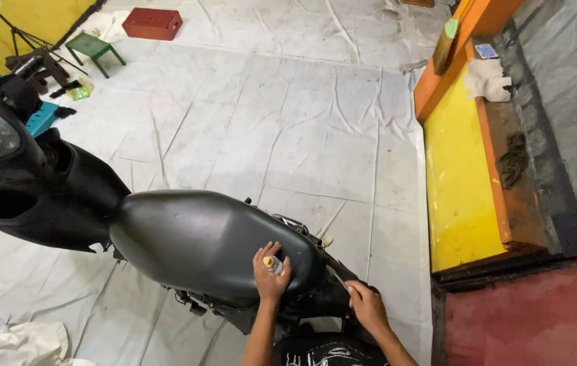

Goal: The person applies a liquid substance from a small bottle with a gold cap to the mechanical components of a scooter's rear section. They use a tool to manipulate parts while applying the liquid, focusing on the area beneath the seat.

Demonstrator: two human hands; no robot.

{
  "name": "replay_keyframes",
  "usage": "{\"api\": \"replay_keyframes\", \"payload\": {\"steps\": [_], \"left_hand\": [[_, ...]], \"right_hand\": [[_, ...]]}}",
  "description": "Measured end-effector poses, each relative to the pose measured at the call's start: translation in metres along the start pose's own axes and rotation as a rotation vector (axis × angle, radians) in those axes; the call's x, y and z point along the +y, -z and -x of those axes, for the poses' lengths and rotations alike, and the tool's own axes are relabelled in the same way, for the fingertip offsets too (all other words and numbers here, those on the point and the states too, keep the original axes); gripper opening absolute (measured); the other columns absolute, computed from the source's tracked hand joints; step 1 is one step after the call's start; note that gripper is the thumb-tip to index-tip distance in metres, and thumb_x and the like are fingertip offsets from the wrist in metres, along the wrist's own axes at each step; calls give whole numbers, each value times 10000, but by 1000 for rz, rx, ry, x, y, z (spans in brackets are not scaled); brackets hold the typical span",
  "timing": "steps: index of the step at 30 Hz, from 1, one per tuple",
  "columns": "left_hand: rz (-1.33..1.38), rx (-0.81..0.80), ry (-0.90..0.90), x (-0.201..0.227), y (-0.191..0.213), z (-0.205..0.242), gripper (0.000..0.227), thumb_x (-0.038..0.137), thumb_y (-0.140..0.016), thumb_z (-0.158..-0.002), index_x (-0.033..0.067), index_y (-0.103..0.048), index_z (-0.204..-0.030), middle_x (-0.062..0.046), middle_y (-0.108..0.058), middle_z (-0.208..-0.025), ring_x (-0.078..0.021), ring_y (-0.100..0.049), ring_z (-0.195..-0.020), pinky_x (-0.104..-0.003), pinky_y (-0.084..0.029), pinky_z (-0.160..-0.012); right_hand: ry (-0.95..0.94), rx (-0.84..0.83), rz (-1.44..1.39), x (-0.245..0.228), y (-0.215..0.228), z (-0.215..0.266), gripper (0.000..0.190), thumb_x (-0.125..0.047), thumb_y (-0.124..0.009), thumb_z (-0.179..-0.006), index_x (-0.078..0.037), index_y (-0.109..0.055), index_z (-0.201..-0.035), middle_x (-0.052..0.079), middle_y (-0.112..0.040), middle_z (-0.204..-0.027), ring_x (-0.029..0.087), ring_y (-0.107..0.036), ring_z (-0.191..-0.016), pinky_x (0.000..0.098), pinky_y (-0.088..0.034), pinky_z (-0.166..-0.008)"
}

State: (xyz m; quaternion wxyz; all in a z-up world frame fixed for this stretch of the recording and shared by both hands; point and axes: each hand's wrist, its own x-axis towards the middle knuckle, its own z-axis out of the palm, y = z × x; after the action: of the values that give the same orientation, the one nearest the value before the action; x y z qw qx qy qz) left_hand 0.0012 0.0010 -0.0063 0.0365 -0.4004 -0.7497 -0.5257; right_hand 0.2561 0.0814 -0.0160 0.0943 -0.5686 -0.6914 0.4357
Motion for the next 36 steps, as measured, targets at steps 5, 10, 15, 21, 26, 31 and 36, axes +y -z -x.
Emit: {"api": "replay_keyframes", "payload": {"steps": [5,10,15,21,26,31,36], "left_hand": [[19,-12,2,4,7,5,371,164,-746,-786,51,-725,-1139,-72,-734,-1204,-275,-631,-1237,-432,-425,-1128],[-56,-15,21,-7,-2,5,413,236,-721,-809,71,-702,-1187,-91,-706,-1246,-288,-607,-1241,-451,-419,-1134],[-32,10,-36,0,0,-1,367,228,-719,-819,40,-712,-1134,-93,-736,-1200,-287,-642,-1227,-448,-432,-1121],[-5,-4,-22,5,4,-3,343,192,-731,-819,44,-708,-1128,-85,-739,-1196,-280,-645,-1232,-460,-420,-1141],[12,10,7,7,4,-2,382,159,-752,-779,70,-712,-1149,-65,-729,-1217,-286,-628,-1233,-445,-428,-1130],[50,-3,40,4,4,-3,397,159,-748,-767,82,-720,-1156,-85,-720,-1246,-318,-611,-1224,-443,-436,-1114],[35,-16,16,5,4,-6,373,139,-741,-788,67,-703,-1152,-44,-740,-1216,-283,-610,-1250,-433,-414,-1138]], "right_hand": [[91,34,-92,16,-12,9,262,-227,-595,-946,-134,-788,-1098,-3,-682,-572,151,-619,-519,283,-513,-561],[-61,-60,-17,6,-6,-2,287,-279,-571,-978,-198,-780,-1158,-22,-696,-622,139,-628,-588,275,-513,-626],[-12,-39,0,15,-7,-4,301,-274,-566,-975,-195,-772,-1180,-22,-710,-616,132,-635,-569,270,-514,-607],[65,-57,-92,12,-14,5,280,-235,-582,-967,-146,-773,-1151,3,-699,-604,134,-626,-543,277,-511,-565],[84,-2,-82,13,-18,0,263,-256,-581,-958,-160,-769,-1115,13,-678,-590,162,-624,-528,301,-516,-567],[50,1,-44,14,-22,6,279,-306,-561,-959,-200,-745,-1140,-14,-811,-860,196,-714,-693,332,-552,-701],[184,57,22,9,-23,-4,277,-312,-558,-951,-206,-728,-1142,32,-816,-930,310,-755,-777,404,-564,-709]]}}
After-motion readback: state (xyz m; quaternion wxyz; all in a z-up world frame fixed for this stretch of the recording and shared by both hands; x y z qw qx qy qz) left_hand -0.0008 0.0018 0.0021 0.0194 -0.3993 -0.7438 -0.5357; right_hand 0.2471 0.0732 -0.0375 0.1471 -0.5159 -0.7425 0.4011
